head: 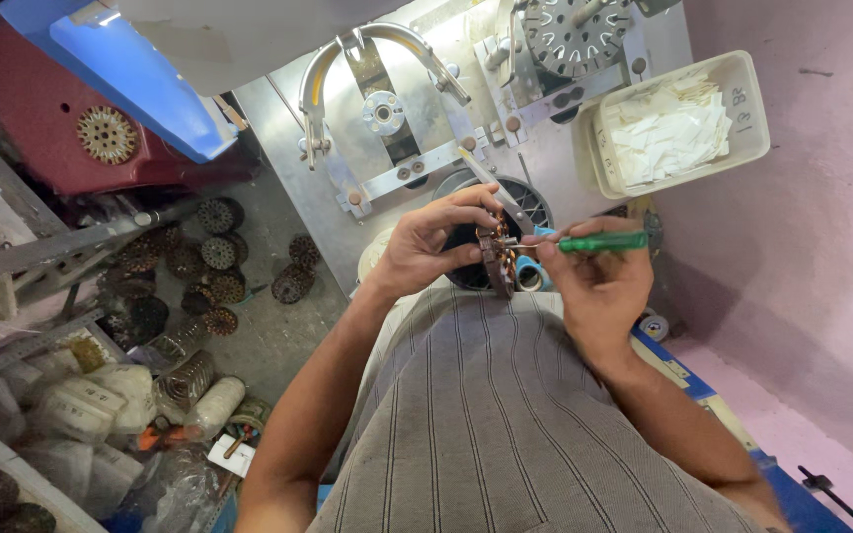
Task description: The person assembles a motor stator using scissors and a screwdriver. They manipulate copper wire windings and use the tools to trim and secure parts while the stator is held in a machine fixture.
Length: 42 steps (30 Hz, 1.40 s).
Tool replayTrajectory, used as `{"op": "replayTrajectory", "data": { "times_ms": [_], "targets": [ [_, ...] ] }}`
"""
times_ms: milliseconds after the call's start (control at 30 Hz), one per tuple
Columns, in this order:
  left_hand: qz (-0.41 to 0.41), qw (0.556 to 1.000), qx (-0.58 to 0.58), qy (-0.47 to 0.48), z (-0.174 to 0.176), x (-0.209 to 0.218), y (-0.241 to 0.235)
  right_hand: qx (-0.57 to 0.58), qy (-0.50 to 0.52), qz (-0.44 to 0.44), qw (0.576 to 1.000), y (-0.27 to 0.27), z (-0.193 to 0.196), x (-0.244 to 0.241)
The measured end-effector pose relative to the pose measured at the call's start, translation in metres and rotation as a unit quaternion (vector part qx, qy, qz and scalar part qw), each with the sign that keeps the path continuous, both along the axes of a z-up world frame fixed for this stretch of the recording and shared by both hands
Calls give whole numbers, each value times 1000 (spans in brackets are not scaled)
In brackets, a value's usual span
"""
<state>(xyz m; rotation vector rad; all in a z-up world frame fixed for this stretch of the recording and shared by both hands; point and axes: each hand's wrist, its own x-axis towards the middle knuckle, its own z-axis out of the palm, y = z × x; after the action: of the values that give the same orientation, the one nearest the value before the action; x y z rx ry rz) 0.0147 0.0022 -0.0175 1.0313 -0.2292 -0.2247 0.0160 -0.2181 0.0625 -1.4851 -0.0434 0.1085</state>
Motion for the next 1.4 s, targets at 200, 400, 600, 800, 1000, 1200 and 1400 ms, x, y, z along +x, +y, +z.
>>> {"op": "replayTrajectory", "data": {
  "times_ms": [200, 400, 600, 800, 1000, 1200, 1400],
  "targets": [
    [3, 1000, 0, -14, 1, 2, -1, 149, 217, -28, 964, -10, -19, 26],
    [2, 1000, -5, -4, 6, 3, -3, 186, 309, -23, 932, -17, -35, 34],
    [8, 1000, 3, -8, 6, 2, -3, 213, 332, -16, 919, -20, -40, 34],
    [12, 1000, -7, 2, 2, -1, -4, 171, 151, -28, 973, -9, -20, 13],
    [10, 1000, 10, 1, 1, -1, -5, -106, -227, 98, 963, -8, 8, -1],
    [12, 1000, -4, 19, 2, -3, -6, -233, -470, 217, 823, -5, 21, 18],
    [18, 1000, 9, 0, 2, -2, -6, -289, -520, 248, 765, 5, 39, 25]
  ]
}}
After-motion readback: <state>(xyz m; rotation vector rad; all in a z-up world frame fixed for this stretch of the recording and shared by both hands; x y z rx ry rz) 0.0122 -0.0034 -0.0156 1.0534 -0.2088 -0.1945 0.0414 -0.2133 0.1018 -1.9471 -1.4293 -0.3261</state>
